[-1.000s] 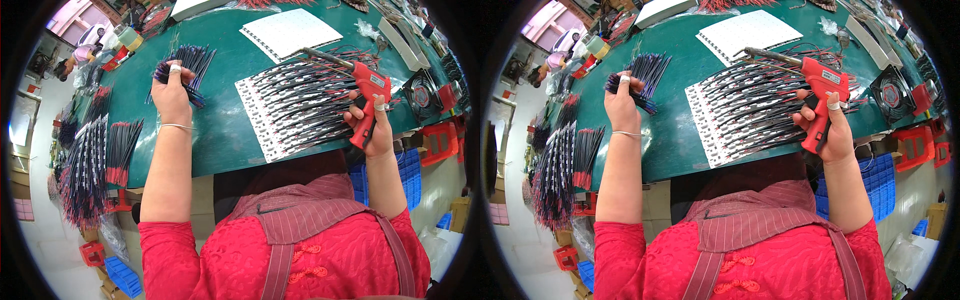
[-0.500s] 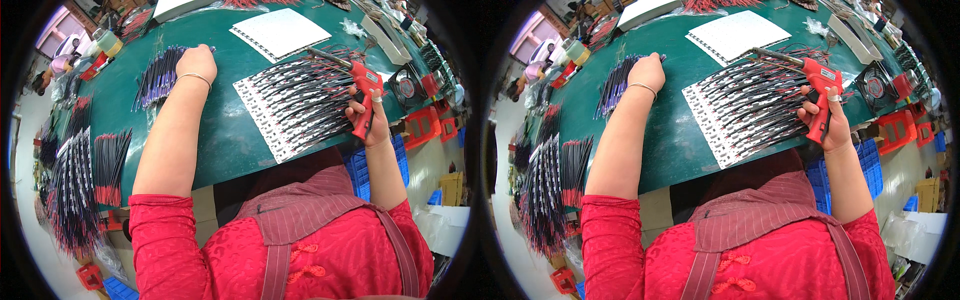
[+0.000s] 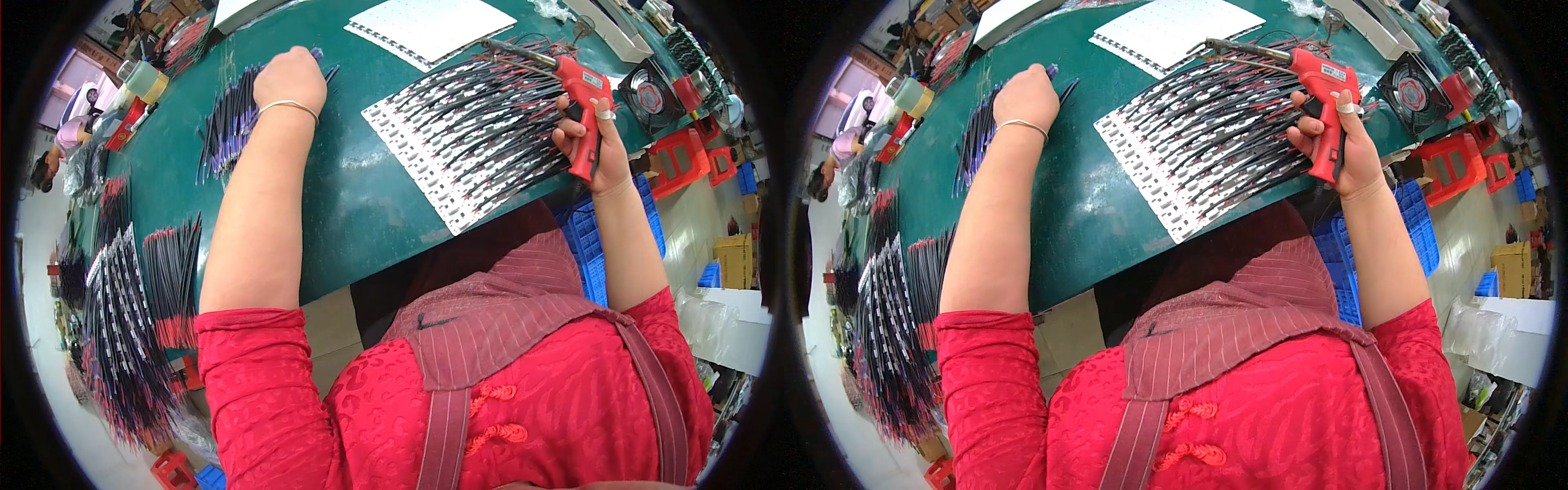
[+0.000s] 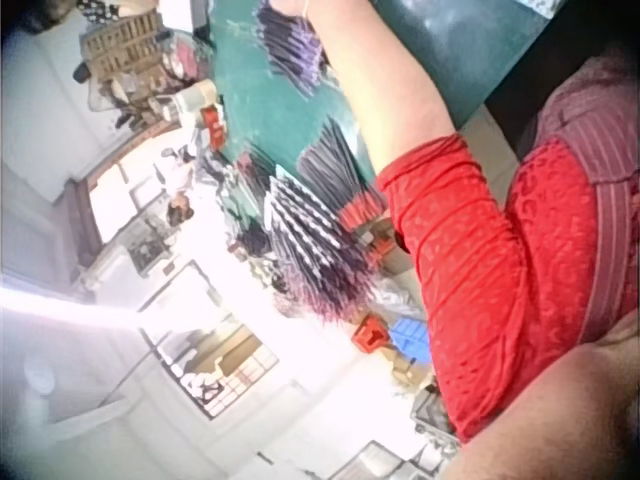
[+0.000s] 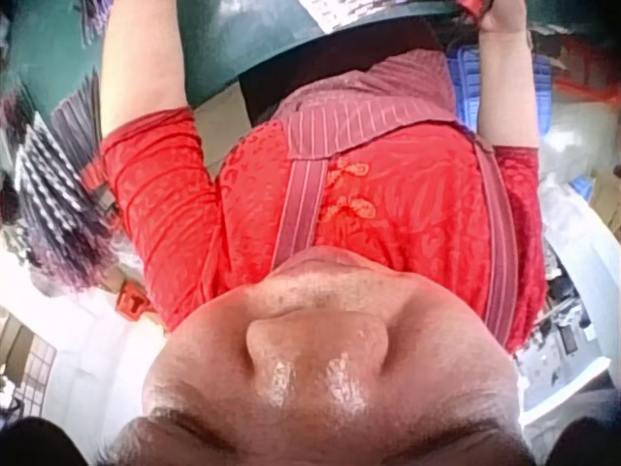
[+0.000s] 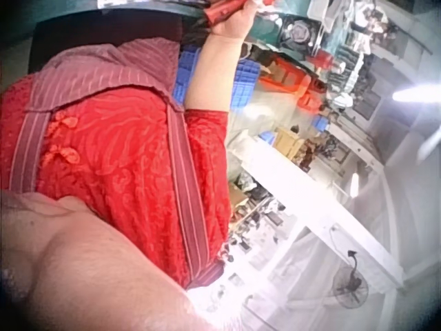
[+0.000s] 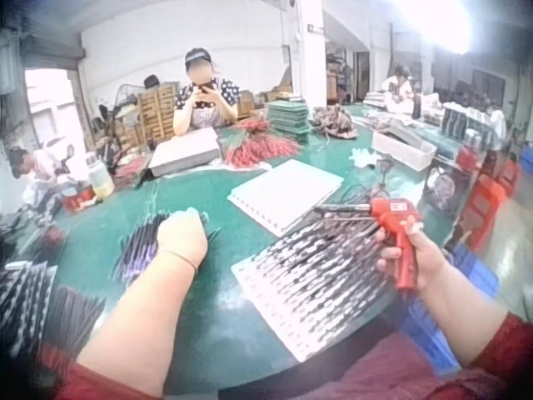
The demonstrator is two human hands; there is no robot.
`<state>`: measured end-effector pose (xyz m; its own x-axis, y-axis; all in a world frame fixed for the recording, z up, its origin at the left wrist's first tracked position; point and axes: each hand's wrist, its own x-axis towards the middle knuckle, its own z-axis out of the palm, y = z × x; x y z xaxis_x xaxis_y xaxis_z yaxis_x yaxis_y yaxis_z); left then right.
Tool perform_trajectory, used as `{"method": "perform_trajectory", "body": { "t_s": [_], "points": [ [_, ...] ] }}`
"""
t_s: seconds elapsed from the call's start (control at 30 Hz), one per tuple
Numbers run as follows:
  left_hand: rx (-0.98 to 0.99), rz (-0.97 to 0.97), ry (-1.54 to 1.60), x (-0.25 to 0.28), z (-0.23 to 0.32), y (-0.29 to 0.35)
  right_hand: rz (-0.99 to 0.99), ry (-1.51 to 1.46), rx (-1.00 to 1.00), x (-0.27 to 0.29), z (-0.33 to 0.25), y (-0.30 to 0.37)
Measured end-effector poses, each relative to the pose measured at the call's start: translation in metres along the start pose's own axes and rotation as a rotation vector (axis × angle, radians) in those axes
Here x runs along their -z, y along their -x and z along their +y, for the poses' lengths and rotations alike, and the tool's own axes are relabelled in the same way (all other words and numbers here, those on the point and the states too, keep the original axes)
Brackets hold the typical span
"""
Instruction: The person solders wires onto an LED circuit sheet using a soldering gun, aligns additional wires on the sheet, and places the soldering gun down on the table.
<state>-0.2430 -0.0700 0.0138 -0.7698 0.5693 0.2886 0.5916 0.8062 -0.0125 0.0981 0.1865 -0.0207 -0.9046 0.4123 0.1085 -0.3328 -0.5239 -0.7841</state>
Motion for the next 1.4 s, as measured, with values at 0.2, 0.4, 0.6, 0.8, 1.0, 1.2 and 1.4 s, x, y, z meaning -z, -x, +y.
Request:
{"method": "perform_trajectory", "body": {
  "t_s": [0.2,0.4,0.6,0.8,1.0,1.2,1.4],
  "points": [
    [0.087,0.157,-0.027,0.02,-0.008,0.01,-0.024,-0.007,-0.003,0.003,0.002,0.002],
    [-0.009,0.495,0.235,0.03,-0.031,0.039,-0.067,-0.02,-0.013,-0.002,-0.001,0.005],
    [0.285,0.623,1.572,0.04,-0.022,0.09,-0.124,-0.047,-0.026,0.003,-0.003,0.003],
    [0.192,0.63,1.576,0.034,-0.02,0.105,-0.124,-0.049,-0.039,0.009,-0.008,0.003],
    [0.21,0.476,1.628,0.029,-0.01,0.108,-0.1,-0.062,-0.02,0.009,-0.005,0.004],
    [-0.143,0.493,1.009,0.046,-0.008,0.108,-0.065,-0.005,-0.041,0.007,-0.006,0.007],
    [-0.408,0.189,0.288,0.055,0.009,0.119,0.112,0.191,-0.037,-0.024,-0.011,0.017]
  ]
}}
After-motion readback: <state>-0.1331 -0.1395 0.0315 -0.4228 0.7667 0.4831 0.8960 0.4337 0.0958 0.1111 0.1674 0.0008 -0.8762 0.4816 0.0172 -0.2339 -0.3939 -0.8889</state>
